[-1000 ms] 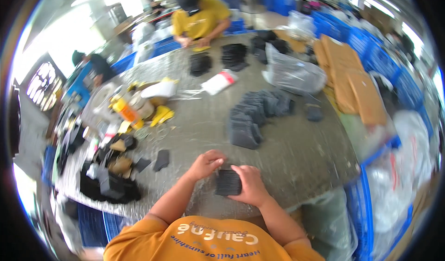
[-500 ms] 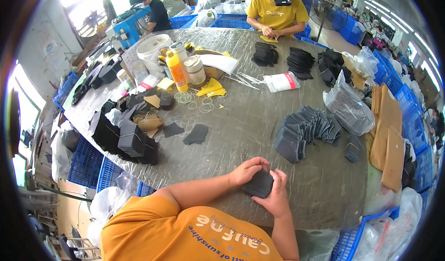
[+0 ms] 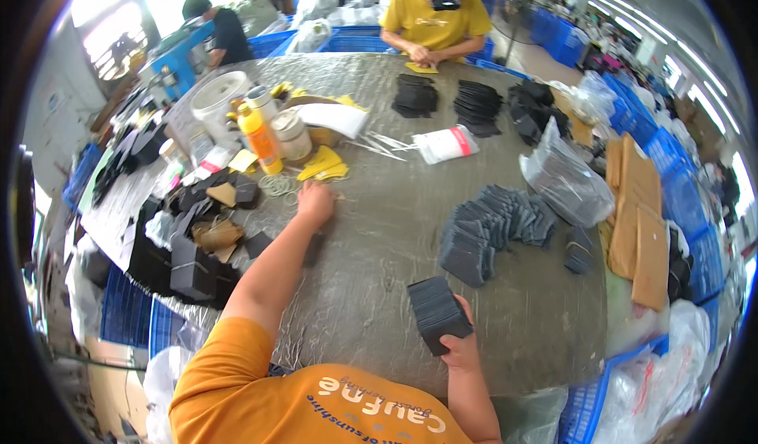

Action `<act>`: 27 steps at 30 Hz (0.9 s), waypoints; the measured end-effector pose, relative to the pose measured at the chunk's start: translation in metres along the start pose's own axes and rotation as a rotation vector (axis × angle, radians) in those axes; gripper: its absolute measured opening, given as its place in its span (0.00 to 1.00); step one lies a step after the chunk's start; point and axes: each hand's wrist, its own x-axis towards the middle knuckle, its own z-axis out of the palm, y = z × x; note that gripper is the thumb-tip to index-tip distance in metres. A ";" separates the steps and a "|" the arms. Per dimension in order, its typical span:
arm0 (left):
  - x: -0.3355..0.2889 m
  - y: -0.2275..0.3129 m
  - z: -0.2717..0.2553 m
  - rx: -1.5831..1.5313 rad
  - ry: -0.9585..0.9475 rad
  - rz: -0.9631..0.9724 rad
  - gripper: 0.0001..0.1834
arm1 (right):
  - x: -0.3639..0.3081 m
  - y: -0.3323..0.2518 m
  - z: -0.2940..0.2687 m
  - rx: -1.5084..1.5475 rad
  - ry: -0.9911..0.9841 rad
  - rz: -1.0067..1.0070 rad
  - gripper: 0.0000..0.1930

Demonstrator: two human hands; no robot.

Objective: Organizing, stacking, and bundling small black shoe upper components with rubber bands in a manufacturing setting.

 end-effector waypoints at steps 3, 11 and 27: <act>-0.027 0.032 -0.012 -0.242 0.060 0.326 0.07 | 0.010 0.001 0.017 0.057 -0.123 0.001 0.45; -0.128 0.125 -0.055 -1.278 -0.741 0.175 0.02 | 0.007 0.000 0.025 0.043 -0.321 0.226 0.43; -0.166 0.146 -0.029 -1.800 -0.768 -0.249 0.09 | -0.027 -0.013 0.021 0.324 0.005 0.004 0.32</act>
